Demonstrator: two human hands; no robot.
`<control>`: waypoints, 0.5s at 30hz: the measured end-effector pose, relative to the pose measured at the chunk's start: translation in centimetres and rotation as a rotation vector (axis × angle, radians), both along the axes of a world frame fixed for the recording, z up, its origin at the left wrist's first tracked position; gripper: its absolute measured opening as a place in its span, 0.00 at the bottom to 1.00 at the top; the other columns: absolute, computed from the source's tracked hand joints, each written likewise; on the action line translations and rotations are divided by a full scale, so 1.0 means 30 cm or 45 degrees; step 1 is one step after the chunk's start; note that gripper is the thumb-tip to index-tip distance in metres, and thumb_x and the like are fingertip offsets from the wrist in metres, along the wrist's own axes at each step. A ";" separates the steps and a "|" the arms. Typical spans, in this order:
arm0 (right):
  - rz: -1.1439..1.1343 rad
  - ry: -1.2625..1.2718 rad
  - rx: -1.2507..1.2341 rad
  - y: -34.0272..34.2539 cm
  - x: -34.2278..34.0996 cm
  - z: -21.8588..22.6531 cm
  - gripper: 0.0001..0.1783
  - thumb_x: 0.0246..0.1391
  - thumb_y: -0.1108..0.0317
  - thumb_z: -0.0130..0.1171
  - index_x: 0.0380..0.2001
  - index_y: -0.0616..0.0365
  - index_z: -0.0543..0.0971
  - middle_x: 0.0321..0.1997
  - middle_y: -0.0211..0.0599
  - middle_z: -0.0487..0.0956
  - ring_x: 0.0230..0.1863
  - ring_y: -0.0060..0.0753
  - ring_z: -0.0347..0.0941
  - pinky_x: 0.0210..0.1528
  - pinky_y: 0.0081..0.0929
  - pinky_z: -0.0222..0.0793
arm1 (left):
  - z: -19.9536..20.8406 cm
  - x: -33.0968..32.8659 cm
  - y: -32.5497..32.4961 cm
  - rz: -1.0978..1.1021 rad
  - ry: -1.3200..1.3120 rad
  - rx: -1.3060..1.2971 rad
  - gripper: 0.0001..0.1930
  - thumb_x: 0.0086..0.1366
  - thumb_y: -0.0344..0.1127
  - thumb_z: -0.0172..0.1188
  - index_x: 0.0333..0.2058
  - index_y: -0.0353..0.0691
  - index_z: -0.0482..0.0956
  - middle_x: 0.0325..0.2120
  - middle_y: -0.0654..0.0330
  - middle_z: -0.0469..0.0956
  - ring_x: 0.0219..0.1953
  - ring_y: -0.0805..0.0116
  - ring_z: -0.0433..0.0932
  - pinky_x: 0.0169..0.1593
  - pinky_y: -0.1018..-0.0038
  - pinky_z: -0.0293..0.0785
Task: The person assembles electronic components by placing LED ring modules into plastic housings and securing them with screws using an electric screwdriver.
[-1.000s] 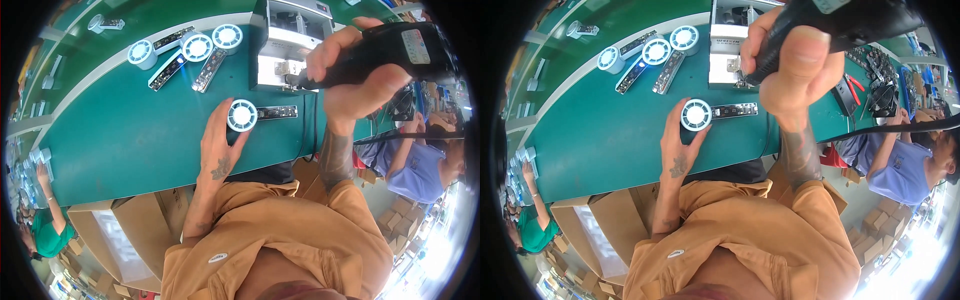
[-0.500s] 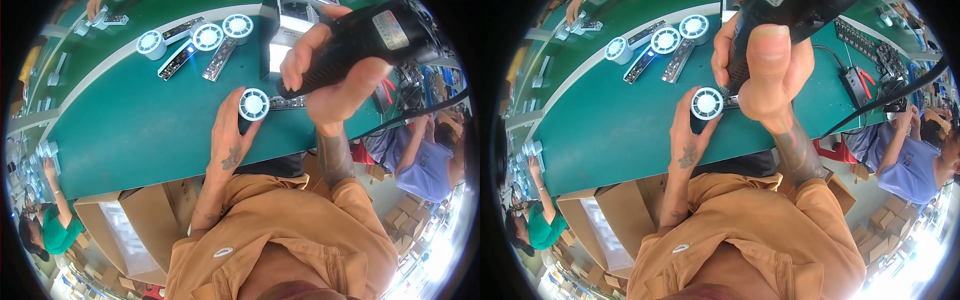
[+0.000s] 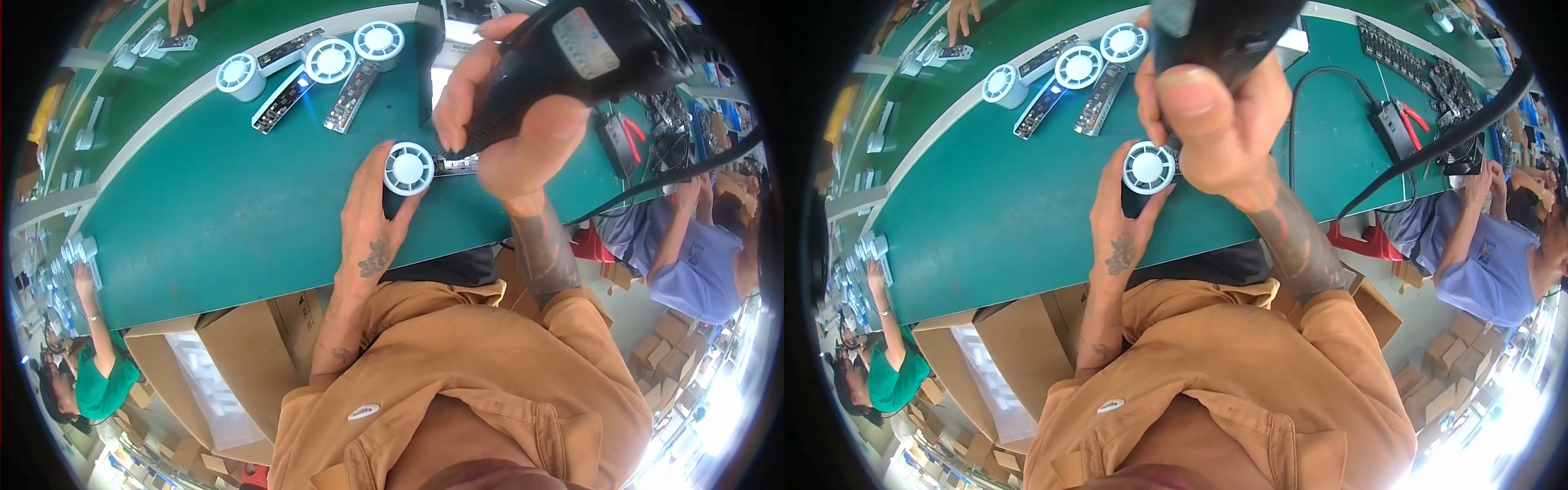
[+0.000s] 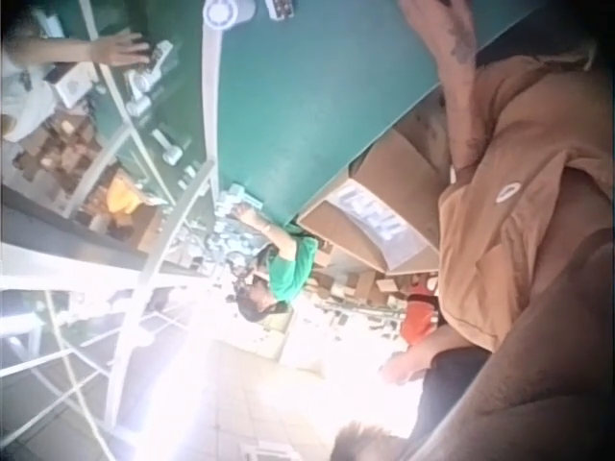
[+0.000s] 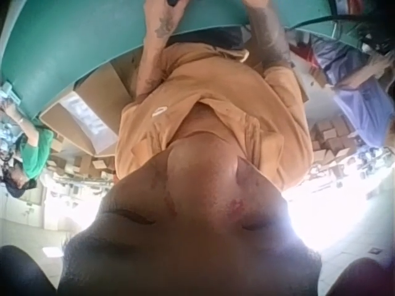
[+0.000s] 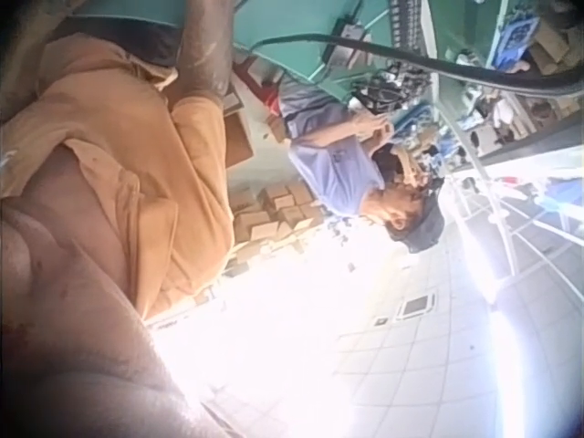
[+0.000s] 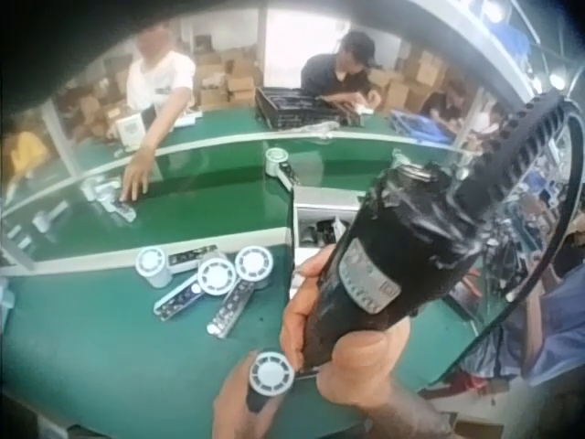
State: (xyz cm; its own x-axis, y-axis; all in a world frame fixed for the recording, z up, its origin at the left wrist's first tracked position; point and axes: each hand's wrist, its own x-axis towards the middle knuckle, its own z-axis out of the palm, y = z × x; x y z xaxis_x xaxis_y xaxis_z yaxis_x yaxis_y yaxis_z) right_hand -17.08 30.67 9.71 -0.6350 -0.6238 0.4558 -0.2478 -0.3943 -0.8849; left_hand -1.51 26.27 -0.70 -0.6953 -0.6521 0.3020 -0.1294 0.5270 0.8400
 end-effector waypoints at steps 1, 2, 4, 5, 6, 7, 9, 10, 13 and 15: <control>0.017 -0.015 -0.038 -0.004 0.008 -0.007 0.53 0.54 0.21 0.50 0.54 0.67 0.65 0.19 0.38 0.71 0.13 0.26 0.65 0.17 0.22 0.61 | 0.000 0.002 0.002 -0.005 -0.005 0.003 0.34 0.55 0.25 0.74 0.60 0.33 0.70 0.55 0.48 0.77 0.54 0.50 0.79 0.55 0.63 0.77; 0.154 -0.081 -0.271 -0.012 -0.004 -0.037 0.40 0.59 0.37 0.56 0.52 0.69 0.68 0.23 0.37 0.74 0.16 0.22 0.66 0.19 0.21 0.62 | 0.003 0.001 0.004 0.005 -0.013 0.004 0.34 0.55 0.26 0.74 0.60 0.33 0.71 0.55 0.47 0.78 0.54 0.50 0.80 0.55 0.63 0.77; 0.282 -0.157 -0.499 -0.015 -0.024 -0.097 0.28 0.64 0.54 0.62 0.50 0.71 0.70 0.28 0.36 0.76 0.18 0.18 0.67 0.22 0.20 0.64 | 0.010 0.001 0.009 0.009 -0.033 0.011 0.34 0.55 0.26 0.74 0.60 0.33 0.71 0.54 0.47 0.78 0.54 0.51 0.80 0.54 0.64 0.77; 0.288 -0.165 -0.447 -0.017 -0.024 -0.106 0.30 0.63 0.54 0.64 0.51 0.72 0.70 0.29 0.36 0.76 0.20 0.18 0.68 0.23 0.20 0.65 | 0.013 -0.001 0.007 0.001 -0.020 0.009 0.33 0.56 0.25 0.73 0.60 0.33 0.70 0.55 0.45 0.77 0.54 0.46 0.79 0.55 0.61 0.77; 0.294 -0.172 -0.397 -0.017 -0.023 -0.107 0.31 0.62 0.54 0.65 0.52 0.72 0.69 0.31 0.37 0.77 0.22 0.19 0.69 0.24 0.20 0.66 | 0.016 -0.002 0.007 -0.007 -0.007 0.005 0.32 0.56 0.25 0.72 0.60 0.33 0.70 0.55 0.44 0.76 0.55 0.42 0.77 0.56 0.59 0.76; 0.289 -0.179 -0.395 0.002 -0.016 -0.092 0.31 0.62 0.54 0.65 0.52 0.72 0.69 0.31 0.37 0.77 0.22 0.19 0.69 0.24 0.20 0.66 | 0.018 -0.002 0.009 -0.010 -0.015 0.008 0.32 0.56 0.25 0.72 0.60 0.33 0.70 0.55 0.44 0.76 0.55 0.42 0.77 0.56 0.59 0.76; 0.111 -0.189 0.005 0.024 0.010 0.009 0.43 0.61 0.35 0.58 0.56 0.70 0.68 0.19 0.35 0.72 0.13 0.23 0.67 0.17 0.20 0.61 | 0.018 0.000 0.000 -0.021 -0.032 -0.003 0.32 0.56 0.25 0.72 0.60 0.33 0.70 0.55 0.43 0.76 0.55 0.42 0.77 0.56 0.59 0.76; 0.131 -0.093 0.044 0.030 -0.005 0.015 0.44 0.62 0.32 0.55 0.55 0.70 0.68 0.19 0.36 0.72 0.13 0.22 0.67 0.17 0.22 0.63 | 0.015 -0.001 -0.004 -0.023 -0.035 -0.007 0.32 0.56 0.25 0.72 0.60 0.33 0.70 0.55 0.43 0.76 0.55 0.42 0.77 0.56 0.59 0.76; 0.339 0.070 -0.563 -0.021 -0.073 -0.148 0.32 0.62 0.55 0.66 0.52 0.74 0.69 0.34 0.38 0.78 0.26 0.21 0.72 0.26 0.23 0.70 | 0.024 -0.010 0.010 -0.037 -0.036 -0.014 0.32 0.56 0.25 0.72 0.60 0.33 0.70 0.56 0.44 0.76 0.56 0.42 0.77 0.56 0.59 0.76; 0.083 -0.152 -0.097 0.023 0.007 -0.040 0.63 0.47 0.16 0.52 0.63 0.68 0.61 0.21 0.35 0.73 0.17 0.25 0.68 0.20 0.23 0.66 | 0.012 0.003 0.004 0.001 -0.081 0.029 0.33 0.56 0.25 0.72 0.60 0.33 0.69 0.55 0.44 0.76 0.56 0.43 0.77 0.57 0.60 0.76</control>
